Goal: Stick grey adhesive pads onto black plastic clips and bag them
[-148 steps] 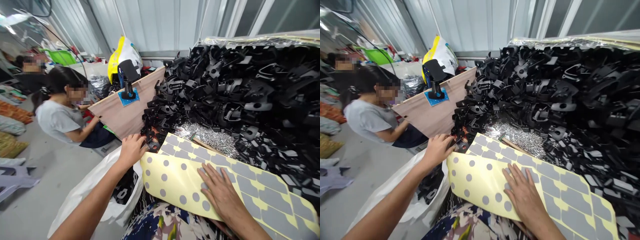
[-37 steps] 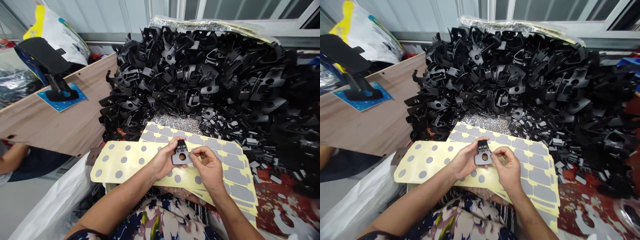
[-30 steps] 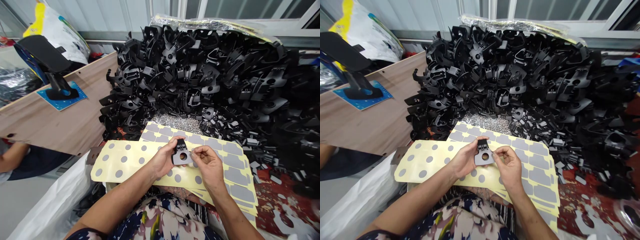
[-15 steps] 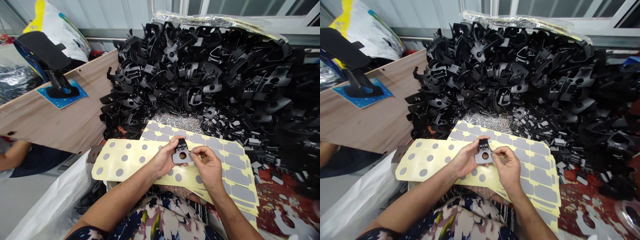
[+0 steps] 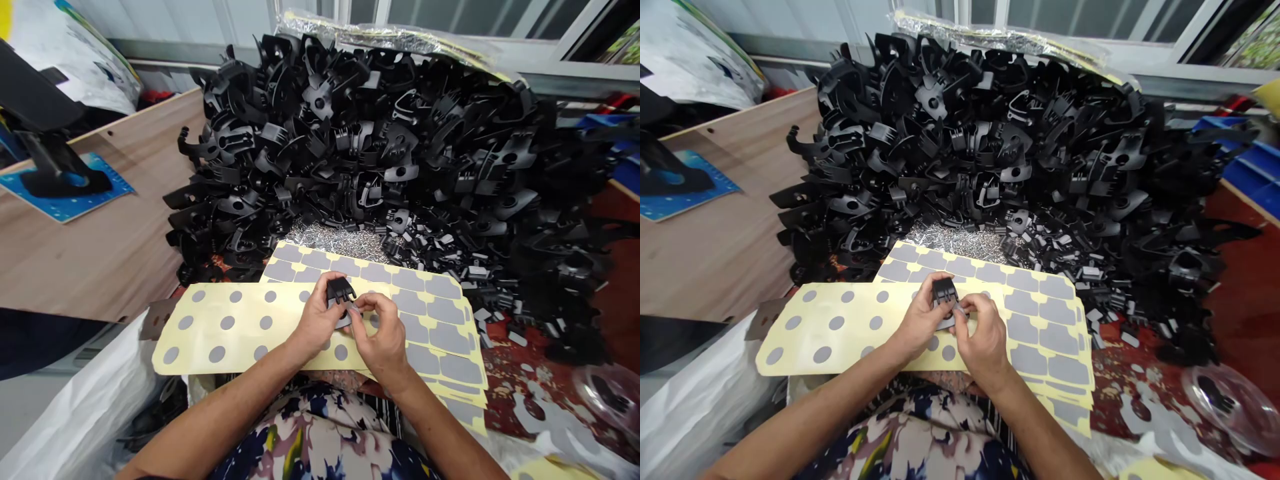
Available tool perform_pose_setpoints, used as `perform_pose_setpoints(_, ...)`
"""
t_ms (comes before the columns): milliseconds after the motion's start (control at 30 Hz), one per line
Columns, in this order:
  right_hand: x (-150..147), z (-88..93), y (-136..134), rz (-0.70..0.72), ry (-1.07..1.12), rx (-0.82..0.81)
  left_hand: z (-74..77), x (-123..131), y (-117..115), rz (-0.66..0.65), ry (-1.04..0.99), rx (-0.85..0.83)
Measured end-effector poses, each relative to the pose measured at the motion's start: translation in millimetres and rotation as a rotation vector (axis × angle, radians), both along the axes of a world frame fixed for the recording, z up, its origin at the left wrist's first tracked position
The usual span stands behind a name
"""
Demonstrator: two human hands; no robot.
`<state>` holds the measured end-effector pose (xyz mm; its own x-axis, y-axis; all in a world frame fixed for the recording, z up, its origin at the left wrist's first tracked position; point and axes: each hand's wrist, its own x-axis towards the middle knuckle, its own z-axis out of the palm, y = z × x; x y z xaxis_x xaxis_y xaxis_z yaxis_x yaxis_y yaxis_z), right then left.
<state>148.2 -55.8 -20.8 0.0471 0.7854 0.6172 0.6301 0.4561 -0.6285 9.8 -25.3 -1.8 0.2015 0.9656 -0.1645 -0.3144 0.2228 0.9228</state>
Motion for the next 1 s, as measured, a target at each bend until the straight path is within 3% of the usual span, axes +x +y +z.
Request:
perform_pose_setpoints(133, -2.8, -7.3, -2.4, 0.006, -0.126, 0.128, -5.7, 0.0, -1.6, 0.152, 0.128, 0.133)
perform_pose_setpoints(267, -1.9, -4.7, -6.8, -0.045, -0.210, 0.108, -2.8, -2.8, -3.9, 0.179, 0.120, 0.203)
perform_pose_setpoints(433, -4.2, 1.8, -9.6, -0.054, -0.196, 0.123, -1.9, -3.8, -2.2, 0.205, 0.071, 0.145)
perform_pose_setpoints(633, -10.1, 9.3, -14.3, -0.136, -0.350, 0.090, -4.1, -2.6, 0.6, 0.184, 0.108, 0.165)
perform_pose_setpoints(833, 18.1, 18.6, -7.6, -0.242, -0.176, -0.037, 1.6, -7.1, 3.2, 0.117, -0.029, -0.005)
perform_pose_setpoints(1000, 35.9, 10.5, -39.7, 0.029, -0.122, -0.181, 24.2, -5.5, -14.0, 0.073, 0.055, -0.132)
